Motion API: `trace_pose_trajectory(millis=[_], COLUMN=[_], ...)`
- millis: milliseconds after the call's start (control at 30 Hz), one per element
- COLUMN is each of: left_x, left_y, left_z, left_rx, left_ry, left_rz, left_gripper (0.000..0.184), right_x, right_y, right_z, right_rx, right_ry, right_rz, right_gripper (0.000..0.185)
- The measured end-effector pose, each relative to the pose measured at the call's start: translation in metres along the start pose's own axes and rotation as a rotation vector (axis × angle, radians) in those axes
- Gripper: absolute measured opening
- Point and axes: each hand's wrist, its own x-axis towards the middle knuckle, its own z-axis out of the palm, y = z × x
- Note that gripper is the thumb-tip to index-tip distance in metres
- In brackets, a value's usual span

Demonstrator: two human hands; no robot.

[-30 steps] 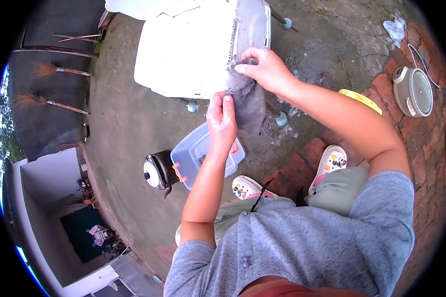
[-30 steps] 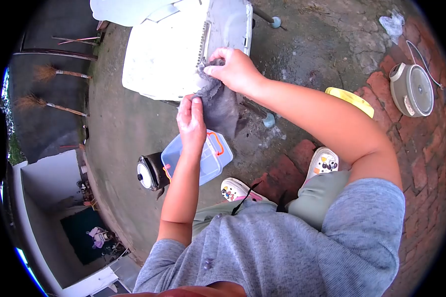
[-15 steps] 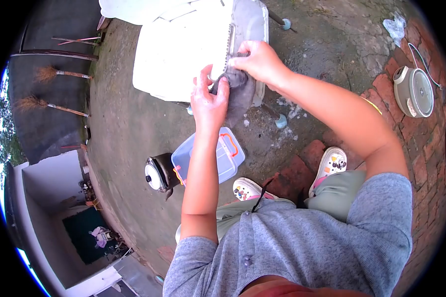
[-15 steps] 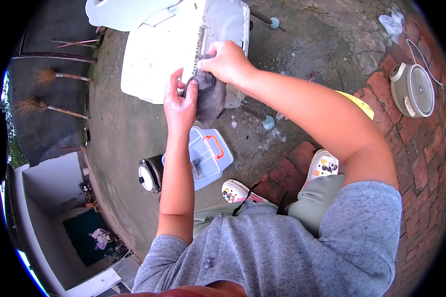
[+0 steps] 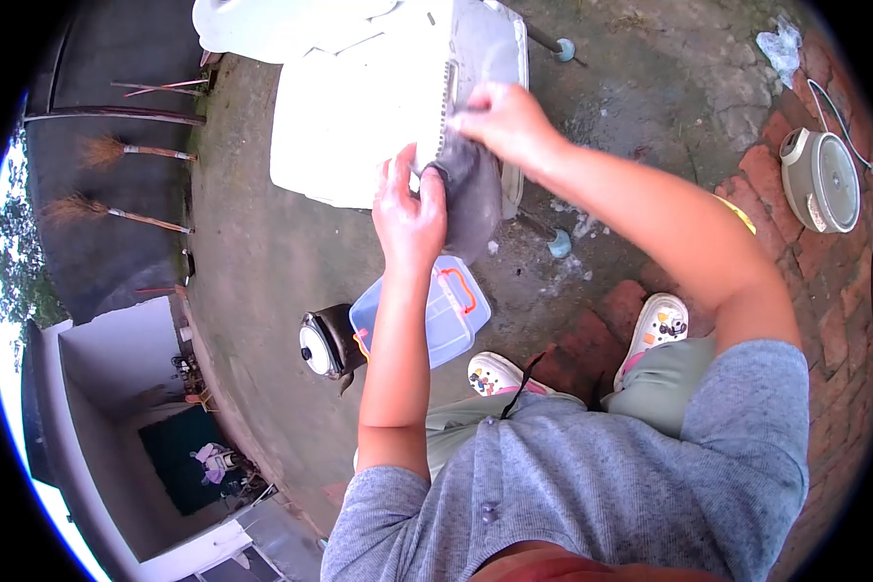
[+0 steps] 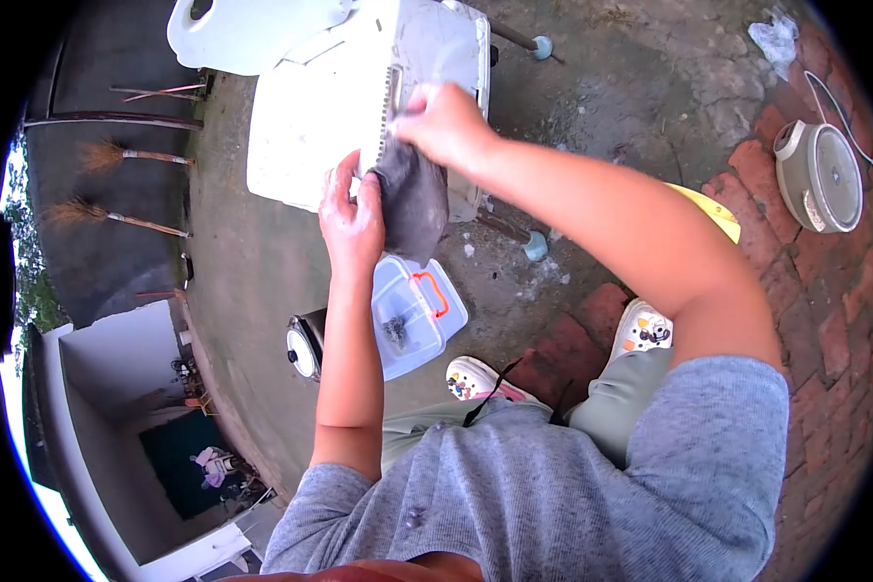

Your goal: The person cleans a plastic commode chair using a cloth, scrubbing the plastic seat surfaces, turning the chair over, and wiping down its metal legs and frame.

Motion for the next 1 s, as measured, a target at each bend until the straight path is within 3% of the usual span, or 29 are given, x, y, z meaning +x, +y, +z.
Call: trace_pose_trajectory(millis=[133, 200, 333, 600, 800, 1000], left_x=[0.004, 0.004, 0.0, 0.005, 0.003, 0.002], left_y=[0.002, 0.006, 0.005, 0.007, 0.003, 0.007], left_z=[0.004, 0.009, 0.017, 0.019, 0.022, 0.022], left_rx=[0.051, 0.086, 0.153, 0.181, 0.203, 0.205], left_ry=[0.005, -0.005, 0.028, 0.025, 0.027, 0.028], left_rz=[0.012, -0.115, -0.001, -0.002, 0.001, -0.002], left_gripper=[0.028, 0.028, 0.038, 0.038, 0.039, 0.038], right_x=[0.039, 0.03, -0.004, 0.041, 0.013, 0.039], right_y=[0.002, 0.006, 0.002, 0.002, 0.003, 0.001], right_z=[-0.007, -0.003, 0.0, -0.011, 0.0, -0.015], right_rx=[-0.015, 0.046, 0.001, 0.005, -0.033, -0.047], right_ry=[0.157, 0.11, -0.065, 0.112, 0.031, 0.101], right_rz=[-0.057, -0.048, 0.008, -0.058, -0.054, -0.081], right_gripper=[0.018, 0.018, 0.02, 0.02, 0.021, 0.024])
